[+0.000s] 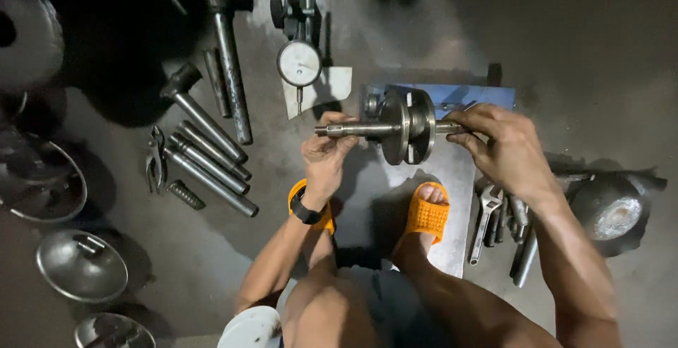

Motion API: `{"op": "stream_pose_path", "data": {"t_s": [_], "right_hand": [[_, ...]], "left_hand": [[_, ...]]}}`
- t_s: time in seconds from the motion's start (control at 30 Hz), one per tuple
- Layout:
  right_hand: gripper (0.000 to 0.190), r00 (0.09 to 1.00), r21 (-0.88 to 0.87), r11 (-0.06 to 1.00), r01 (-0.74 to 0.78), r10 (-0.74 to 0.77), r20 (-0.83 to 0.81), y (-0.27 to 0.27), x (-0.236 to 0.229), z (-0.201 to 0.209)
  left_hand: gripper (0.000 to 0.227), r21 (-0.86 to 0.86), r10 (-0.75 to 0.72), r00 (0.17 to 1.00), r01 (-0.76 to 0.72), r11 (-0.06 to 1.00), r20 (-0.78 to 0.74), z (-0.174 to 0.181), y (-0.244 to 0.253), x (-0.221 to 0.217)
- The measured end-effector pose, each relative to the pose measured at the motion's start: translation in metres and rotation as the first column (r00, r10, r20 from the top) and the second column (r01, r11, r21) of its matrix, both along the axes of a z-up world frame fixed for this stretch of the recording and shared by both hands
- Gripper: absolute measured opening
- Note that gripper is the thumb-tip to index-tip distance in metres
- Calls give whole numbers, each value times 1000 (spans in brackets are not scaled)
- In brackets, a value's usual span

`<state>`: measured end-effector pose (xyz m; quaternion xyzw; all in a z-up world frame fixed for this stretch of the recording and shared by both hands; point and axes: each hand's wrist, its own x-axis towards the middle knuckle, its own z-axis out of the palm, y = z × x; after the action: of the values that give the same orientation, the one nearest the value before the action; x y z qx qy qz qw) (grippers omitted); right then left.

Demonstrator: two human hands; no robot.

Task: The person assembles a metal shaft with a central cylindrical component, repeatedly picking up and placing down the parts. They use a hammer to tap the assembly and a dial indicator to measure the shaft while it is held in a vise.

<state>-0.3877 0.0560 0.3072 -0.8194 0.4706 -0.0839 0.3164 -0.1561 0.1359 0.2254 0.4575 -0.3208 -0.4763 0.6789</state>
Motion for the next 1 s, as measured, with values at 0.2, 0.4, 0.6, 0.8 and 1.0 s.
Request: {"op": "stream_pose_path", "data": {"t_s": [0.2,0.4,0.6,0.8,1.0], "right_hand": [[24,999,66,998,13,-11,-30,1,-1,-25],[26,1000,59,998,26,-26,-12,-3,-2,-45],[43,994,134,986,-96,87,73,-18,-8,-28],[44,876,561,749,353,-475,82,-5,-47,-55],[39,734,723,574,384,-665,138,1,-53,-79]], "left_hand": [[8,63,-24,999,25,998,-21,-23,7,-2],[7,112,-18,1000,17,994,12,-42,8,-3],[34,250,-175,985,172,953,-11,-39,13,17],[33,246,31,670,-314,917,741,-135,-11,82],[122,117,-206,533,196,974,820,-156,-99,132]]}}
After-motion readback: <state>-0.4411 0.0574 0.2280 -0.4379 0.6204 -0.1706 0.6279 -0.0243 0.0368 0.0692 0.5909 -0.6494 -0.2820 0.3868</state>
